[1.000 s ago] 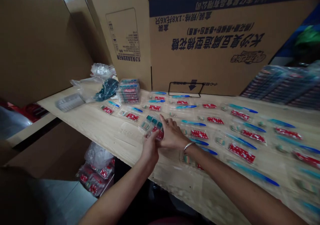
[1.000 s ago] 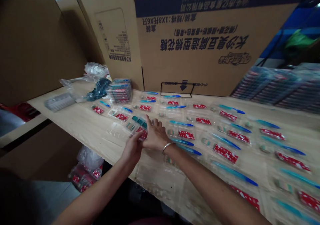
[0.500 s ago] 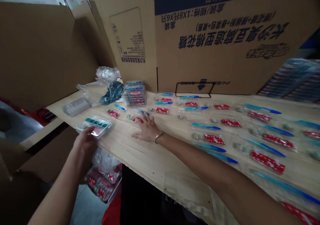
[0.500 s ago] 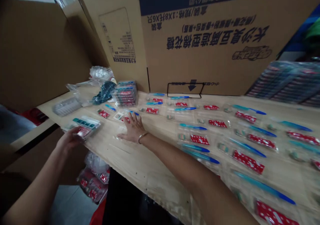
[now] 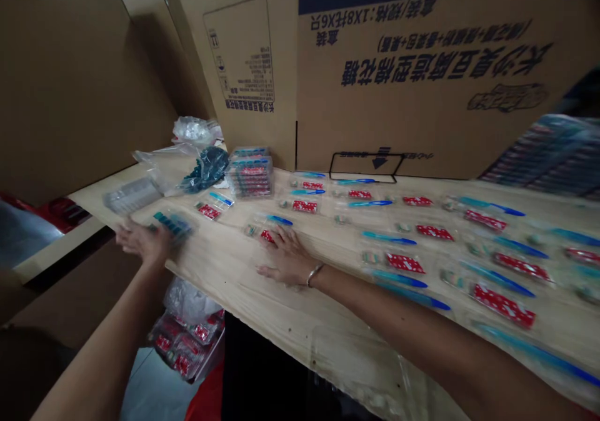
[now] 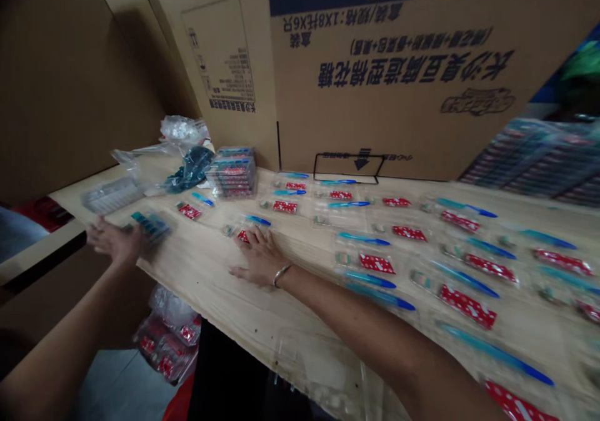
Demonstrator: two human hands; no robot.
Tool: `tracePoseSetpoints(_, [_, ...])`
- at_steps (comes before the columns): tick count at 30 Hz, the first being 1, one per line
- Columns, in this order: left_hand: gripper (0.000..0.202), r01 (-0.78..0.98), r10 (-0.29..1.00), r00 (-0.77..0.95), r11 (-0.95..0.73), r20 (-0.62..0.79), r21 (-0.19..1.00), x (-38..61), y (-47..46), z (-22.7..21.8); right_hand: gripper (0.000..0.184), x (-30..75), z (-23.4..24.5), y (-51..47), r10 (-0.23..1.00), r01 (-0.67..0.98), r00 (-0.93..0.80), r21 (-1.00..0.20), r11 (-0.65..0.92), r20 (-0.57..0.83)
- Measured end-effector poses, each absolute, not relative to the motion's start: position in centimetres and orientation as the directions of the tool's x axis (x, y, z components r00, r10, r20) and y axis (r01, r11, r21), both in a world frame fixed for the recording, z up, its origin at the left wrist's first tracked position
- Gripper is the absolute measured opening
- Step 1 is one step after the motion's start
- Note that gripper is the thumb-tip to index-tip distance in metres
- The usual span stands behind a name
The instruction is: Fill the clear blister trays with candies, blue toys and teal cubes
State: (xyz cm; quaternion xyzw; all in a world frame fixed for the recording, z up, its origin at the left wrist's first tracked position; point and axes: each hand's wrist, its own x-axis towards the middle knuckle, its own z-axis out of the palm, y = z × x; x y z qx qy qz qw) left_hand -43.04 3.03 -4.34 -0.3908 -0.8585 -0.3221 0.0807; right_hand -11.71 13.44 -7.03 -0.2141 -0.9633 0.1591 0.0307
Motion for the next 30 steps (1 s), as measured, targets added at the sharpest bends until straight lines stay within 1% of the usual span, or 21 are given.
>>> tracePoseSetpoints(1, [0.038, 0.771, 0.617, -0.637, 0.509, 0.461, 0.384, -42.1, 3.9, -4.2, 0.081, -11.2, -7.0, 13.4, 0.419, 0.4, -0.908, -0.316, 0.86, -0.008])
tracePoseSetpoints(2, [0.041, 0.824, 0.666, -0.563, 0.499, 0.49, 0.267, -41.0, 4.8, -4.2, 0.08, -10.8, -7.1, 13.4, 0.415, 0.396, -0.91, -0.314, 0.863, -0.006])
tracePoseSetpoints(3, [0.042, 0.88, 0.763, -0.471, 0.445, 0.443, 0.169, -39.8, 5.9, -4.2, 0.08, -10.3, -7.1, 13.4, 0.412, 0.393, -0.911, -0.312, 0.865, -0.005])
tracePoseSetpoints(4, [0.042, 0.921, 0.853, -0.387, 0.377, 0.349, 0.099, -38.6, 7.0, -4.3, 0.08, -9.8, -7.0, 13.4, 0.412, 0.393, -0.911, -0.31, 0.866, -0.006])
tracePoseSetpoints(5, [0.042, 0.936, 0.898, -0.35, 0.346, 0.268, 0.062, -37.5, 8.1, -4.5, 0.08, -9.3, -7.0, 13.5, 0.414, 0.397, -0.91, -0.309, 0.864, -0.01])
tracePoseSetpoints(6, [0.041, 0.936, 0.913, -0.352, 0.35, 0.204, 0.048, -36.3, 9.0, -4.7, 0.08, -8.7, -7.0, 13.6, 0.419, 0.403, -0.908, -0.308, 0.862, -0.016])
tracePoseSetpoints(7, [0.041, 0.928, 0.913, -0.372, 0.37, 0.166, 0.044, -35.2, 9.7, -4.9, 0.08, -8.0, -6.9, 13.7, 0.422, 0.408, -0.906, -0.307, 0.86, -0.024])
tracePoseSetpoints(9, [0.041, 0.913, 0.902, -0.408, 0.405, 0.138, 0.052, -33.1, 10.6, -5.4, 0.08, -6.6, -6.8, 14.1, 0.423, 0.412, -0.905, -0.306, 0.858, -0.034])
tracePoseSetpoints(11, [0.04, 0.914, 0.902, -0.406, 0.403, 0.147, 0.056, -30.9, 10.5, -5.8, 0.079, -5.2, -6.7, 14.5, 0.423, 0.414, -0.905, -0.303, 0.858, -0.036])
tracePoseSetpoints(14, [0.038, 0.933, 0.919, -0.359, 0.354, 0.163, 0.056, -27.7, 9.1, -6.1, 0.077, -3.2, -6.7, 15.0, 0.431, 0.42, -0.902, -0.3, 0.857, -0.032])
tracePoseSetpoints(20, [0.035, 0.967, 0.929, -0.248, 0.218, 0.274, 0.133, -22.2, 5.8, -7.6, 0.074, -1.1, -7.4, 15.2, 0.433, 0.41, -0.901, -0.283, 0.867, 0.021])
tracePoseSetpoints(24, [0.032, 0.978, 0.914, -0.14, 0.067, 0.38, 0.198, -20.5, 4.4, -8.6, 0.07, -0.6, -7.5, 15.2, 0.416, 0.38, -0.907, -0.288, 0.879, 0.074])
tracePoseSetpoints(26, [0.031, 0.972, 0.883, -0.112, 0.001, 0.455, 0.237, -19.9, 3.2, -8.2, 0.063, 0.2, -6.6, 15.0, 0.417, 0.362, -0.899, -0.309, 0.879, 0.133])
tracePoseSetpoints(27, [0.031, 0.967, 0.863, -0.109, -0.023, 0.493, 0.254, -19.5, 2.4, -7.8, 0.058, 0.9, -5.8, 14.7, 0.421, 0.346, -0.887, -0.333, 0.877, 0.189])
tracePoseSetpoints(29, [0.03, 0.957, 0.842, -0.098, -0.067, 0.531, 0.283, -18.4, 0.2, -6.8, 0.047, 3.0, -3.7, 13.6, 0.431, 0.277, -0.84, -0.423, 0.863, 0.329])
tracePoseSetpoints(30, [0.031, 0.95, 0.855, -0.062, -0.108, 0.514, 0.294, -17.6, -1.0, -6.3, 0.041, 4.3, -2.5, 12.8, 0.431, 0.213, -0.81, -0.484, 0.849, 0.399])
